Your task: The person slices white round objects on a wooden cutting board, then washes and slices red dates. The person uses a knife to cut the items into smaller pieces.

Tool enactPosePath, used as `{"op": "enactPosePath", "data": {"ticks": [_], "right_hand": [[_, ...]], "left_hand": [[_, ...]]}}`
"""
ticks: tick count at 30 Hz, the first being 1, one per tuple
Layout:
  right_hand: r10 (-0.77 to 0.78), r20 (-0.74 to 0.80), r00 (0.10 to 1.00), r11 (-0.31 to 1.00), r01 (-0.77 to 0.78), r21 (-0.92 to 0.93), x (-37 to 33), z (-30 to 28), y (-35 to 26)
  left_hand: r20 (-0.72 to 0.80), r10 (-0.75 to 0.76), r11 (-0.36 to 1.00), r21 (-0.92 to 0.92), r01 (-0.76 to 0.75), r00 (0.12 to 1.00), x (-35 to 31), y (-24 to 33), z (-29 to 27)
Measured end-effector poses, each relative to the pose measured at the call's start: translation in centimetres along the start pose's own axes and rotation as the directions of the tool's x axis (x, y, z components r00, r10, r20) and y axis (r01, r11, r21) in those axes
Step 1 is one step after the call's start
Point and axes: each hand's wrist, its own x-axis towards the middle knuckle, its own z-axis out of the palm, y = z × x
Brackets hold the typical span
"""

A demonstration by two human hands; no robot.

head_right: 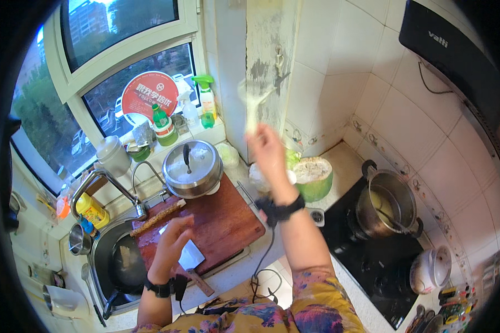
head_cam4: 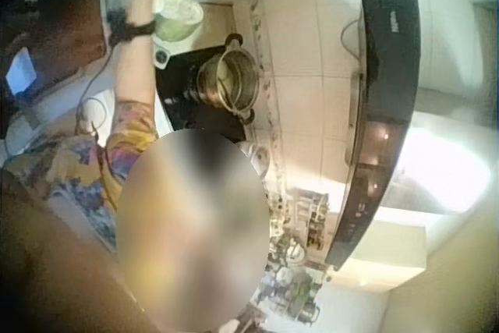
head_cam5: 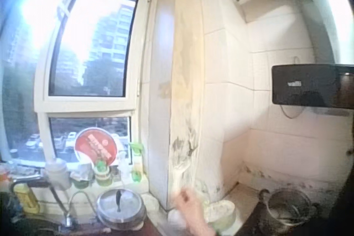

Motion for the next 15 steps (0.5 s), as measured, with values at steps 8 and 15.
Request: {"op": "enactPosePath", "data": {"ticks": [8, 15], "right_hand": [[0.275, -0.02, 0.961, 0.738, -0.198, 0.645, 17.8, -1.6, 4.9], [0.425, -0.103, 0.9, 0.647, -0.221, 0.73, 18.3, 0.8, 10.4]], "left_hand": [[-0.296, -0.374, 0.924, -0.203, 0.325, 0.879, -7.8, -0.3, -3.3], [-0.468, -0.389, 0.914, -0.302, 0.27, 0.794, -10.9, -0.2, -4.5]]}}
